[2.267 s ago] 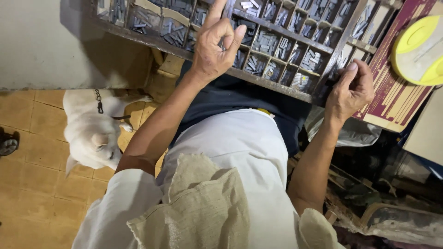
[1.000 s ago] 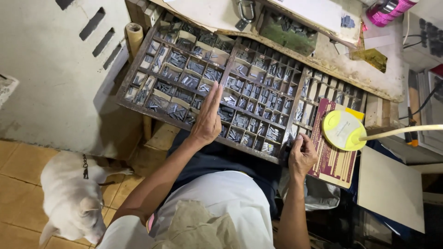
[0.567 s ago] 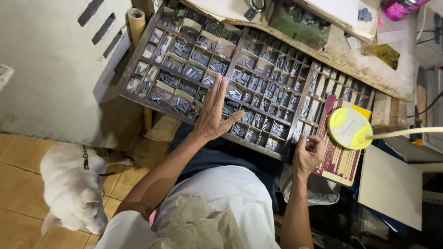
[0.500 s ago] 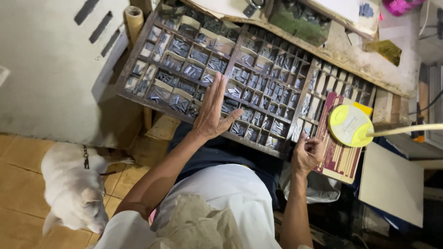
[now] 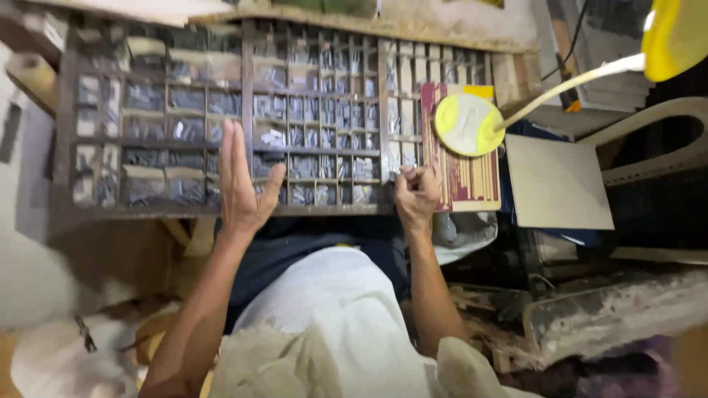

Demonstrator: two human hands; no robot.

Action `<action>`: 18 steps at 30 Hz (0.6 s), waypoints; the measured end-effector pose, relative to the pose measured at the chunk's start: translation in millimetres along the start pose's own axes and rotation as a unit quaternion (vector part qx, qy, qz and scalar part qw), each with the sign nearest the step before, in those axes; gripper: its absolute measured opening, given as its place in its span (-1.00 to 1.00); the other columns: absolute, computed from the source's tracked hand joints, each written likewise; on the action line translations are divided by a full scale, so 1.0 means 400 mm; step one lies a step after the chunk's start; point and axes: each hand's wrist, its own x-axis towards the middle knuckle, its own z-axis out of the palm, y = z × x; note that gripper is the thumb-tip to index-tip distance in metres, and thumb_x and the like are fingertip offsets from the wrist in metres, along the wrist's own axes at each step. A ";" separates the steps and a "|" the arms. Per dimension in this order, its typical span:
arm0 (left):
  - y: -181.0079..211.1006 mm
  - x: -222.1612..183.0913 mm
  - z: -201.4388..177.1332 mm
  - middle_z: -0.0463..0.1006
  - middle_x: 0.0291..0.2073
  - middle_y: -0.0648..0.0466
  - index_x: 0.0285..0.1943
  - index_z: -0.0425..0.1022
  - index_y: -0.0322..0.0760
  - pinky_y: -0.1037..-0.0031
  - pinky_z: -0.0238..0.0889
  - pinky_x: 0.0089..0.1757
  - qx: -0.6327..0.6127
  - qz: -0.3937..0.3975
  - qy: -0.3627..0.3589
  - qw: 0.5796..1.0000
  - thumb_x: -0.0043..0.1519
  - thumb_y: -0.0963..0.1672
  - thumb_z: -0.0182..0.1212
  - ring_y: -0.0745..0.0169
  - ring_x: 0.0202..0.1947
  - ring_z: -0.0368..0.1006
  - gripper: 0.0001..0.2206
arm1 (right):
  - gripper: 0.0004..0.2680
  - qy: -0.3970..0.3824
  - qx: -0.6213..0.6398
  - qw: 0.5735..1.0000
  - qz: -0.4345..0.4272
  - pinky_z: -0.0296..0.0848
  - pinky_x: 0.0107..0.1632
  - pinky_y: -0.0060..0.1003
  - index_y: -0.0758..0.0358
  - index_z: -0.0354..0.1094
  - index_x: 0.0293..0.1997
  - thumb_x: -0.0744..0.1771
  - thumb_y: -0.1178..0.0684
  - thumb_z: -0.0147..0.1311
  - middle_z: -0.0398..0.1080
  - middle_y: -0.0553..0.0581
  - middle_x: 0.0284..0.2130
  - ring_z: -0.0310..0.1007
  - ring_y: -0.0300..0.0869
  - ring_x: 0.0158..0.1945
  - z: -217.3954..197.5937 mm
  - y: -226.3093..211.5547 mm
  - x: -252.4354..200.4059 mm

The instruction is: Sorting and arranging individual metal type characters from a type case into a printing block for letterpress printing.

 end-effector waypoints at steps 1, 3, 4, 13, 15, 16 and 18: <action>0.012 0.004 -0.007 -0.04 0.51 -0.39 0.58 0.03 -0.53 -0.09 -0.16 0.38 0.001 0.009 0.003 1.000 0.35 0.02 0.30 -0.41 0.50 -0.08 -0.24 | -0.76 0.008 0.003 1.000 -0.003 0.37 0.24 -0.02 0.14 0.22 -0.53 0.20 0.36 0.24 0.26 -0.02 -0.80 0.54 0.01 -0.52 -0.001 -0.011 0.008; 0.034 0.008 -0.012 0.01 0.49 -0.41 0.59 0.05 -0.50 -0.17 -0.13 0.33 0.005 -0.031 -0.021 0.999 0.31 0.07 0.28 -0.47 0.47 -0.03 -0.21 | -0.78 0.000 0.026 0.999 -0.019 0.21 0.31 0.22 0.26 0.17 -0.54 0.15 0.44 0.16 0.27 0.14 -0.76 0.64 0.14 -0.28 -0.005 -0.027 0.021; 0.024 0.020 -0.009 0.01 0.49 -0.41 0.59 0.05 -0.50 -0.17 -0.13 0.33 0.005 -0.022 -0.017 1.000 0.31 0.07 0.28 -0.47 0.47 -0.03 -0.21 | -0.78 0.009 0.028 0.999 -0.023 0.21 0.31 0.22 0.26 0.17 -0.54 0.15 0.44 0.16 0.27 0.14 -0.76 0.64 0.14 -0.28 0.007 -0.010 0.026; 0.100 -0.150 -0.094 0.42 0.27 -0.35 0.25 0.49 -0.48 0.02 0.11 0.29 -0.089 0.028 -0.127 0.987 0.14 -0.06 0.38 -0.36 0.33 0.29 -0.47 | -0.81 -0.026 0.015 0.999 -0.012 0.23 0.36 0.02 0.21 0.23 -0.53 0.19 0.39 0.17 0.30 0.11 -0.82 0.61 0.09 0.02 0.010 0.035 -0.009; 0.114 -0.255 -0.134 0.58 0.17 0.00 0.11 0.66 -0.15 0.30 0.19 0.28 -0.123 -0.025 -0.210 0.970 0.12 0.01 0.34 0.02 0.23 0.46 -0.60 | -0.81 -0.029 0.028 0.999 -0.003 0.26 0.32 0.11 0.23 0.22 -0.56 0.20 0.39 0.13 0.30 0.10 -0.82 0.61 0.15 0.00 0.014 0.046 -0.026; 0.085 -0.315 -0.146 0.58 0.17 0.00 0.11 0.66 -0.15 0.30 0.19 0.28 -0.122 -0.028 -0.211 0.969 0.12 0.01 0.34 0.02 0.23 0.46 -0.60 | -0.81 -0.031 0.030 0.999 0.000 0.26 0.32 0.11 0.23 0.22 -0.56 0.20 0.39 0.13 0.30 0.10 -0.82 0.61 0.15 0.00 0.017 0.066 -0.036; 0.029 -0.436 -0.178 0.65 0.12 -0.03 0.06 0.70 -0.22 0.02 -0.02 0.32 -0.231 -0.232 -0.382 0.864 0.36 0.00 -0.06 -0.11 0.25 0.42 -0.59 | -0.82 -0.012 0.032 0.999 0.001 0.30 0.32 0.07 0.23 0.24 -0.55 0.17 0.40 0.14 0.28 0.08 -0.83 0.62 0.13 0.00 0.025 0.099 -0.054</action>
